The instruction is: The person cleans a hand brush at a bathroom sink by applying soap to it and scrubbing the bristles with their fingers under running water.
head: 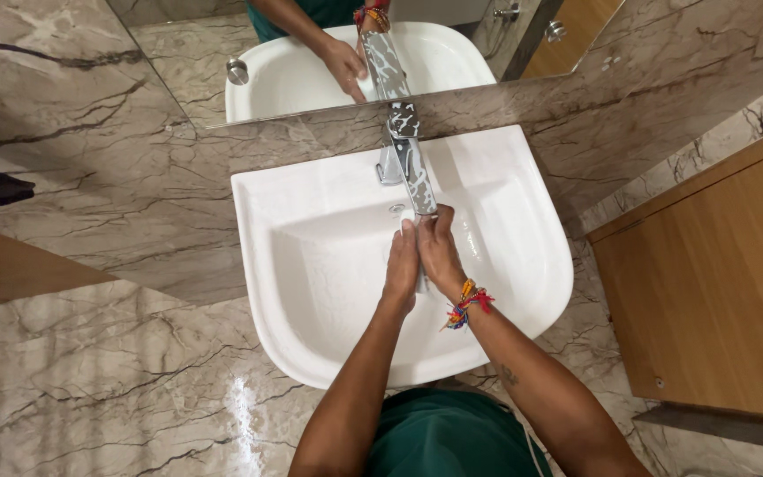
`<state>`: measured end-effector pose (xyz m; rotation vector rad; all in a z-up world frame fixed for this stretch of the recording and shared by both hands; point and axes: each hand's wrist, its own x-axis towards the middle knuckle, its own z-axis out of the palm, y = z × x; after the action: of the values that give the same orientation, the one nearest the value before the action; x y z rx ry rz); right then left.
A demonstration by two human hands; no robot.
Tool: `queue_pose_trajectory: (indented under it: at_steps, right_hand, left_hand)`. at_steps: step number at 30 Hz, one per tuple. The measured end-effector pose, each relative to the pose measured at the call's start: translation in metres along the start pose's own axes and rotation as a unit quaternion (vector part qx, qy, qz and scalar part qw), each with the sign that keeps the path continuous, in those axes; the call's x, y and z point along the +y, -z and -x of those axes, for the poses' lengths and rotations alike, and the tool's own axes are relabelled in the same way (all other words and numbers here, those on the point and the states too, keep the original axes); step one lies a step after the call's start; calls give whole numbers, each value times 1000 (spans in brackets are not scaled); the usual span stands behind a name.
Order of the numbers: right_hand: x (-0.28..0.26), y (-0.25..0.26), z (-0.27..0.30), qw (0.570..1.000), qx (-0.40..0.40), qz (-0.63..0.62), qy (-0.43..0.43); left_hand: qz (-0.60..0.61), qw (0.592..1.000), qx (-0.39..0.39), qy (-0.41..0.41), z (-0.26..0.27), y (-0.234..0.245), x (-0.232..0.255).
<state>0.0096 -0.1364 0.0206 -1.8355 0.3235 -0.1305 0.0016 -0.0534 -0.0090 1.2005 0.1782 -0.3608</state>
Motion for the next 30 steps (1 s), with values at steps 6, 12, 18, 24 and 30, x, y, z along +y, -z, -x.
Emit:
queue_pose_trajectory:
  at_steps: [6,12,18,24,30]
  right_hand:
    - [-12,2,-10,976,7,218,18]
    - [53,1,-53,990,-26,-4,140]
    - [68,-2,-50,973,-12,-210,-95]
    - [72,15,-22,882,-236,-370,-172]
    - [33,32,-5,889,-304,-329,-95]
  left_hand:
    - [83,996,-40,-16,7,2,-8]
    - [31,994,-14,106,3,17,-12]
    - [194,976,-32,93,-11,33,-20]
    - [130,990,-16,-52,-29,41,-44]
    - [-132,959,92,-234,-31,42,-23]
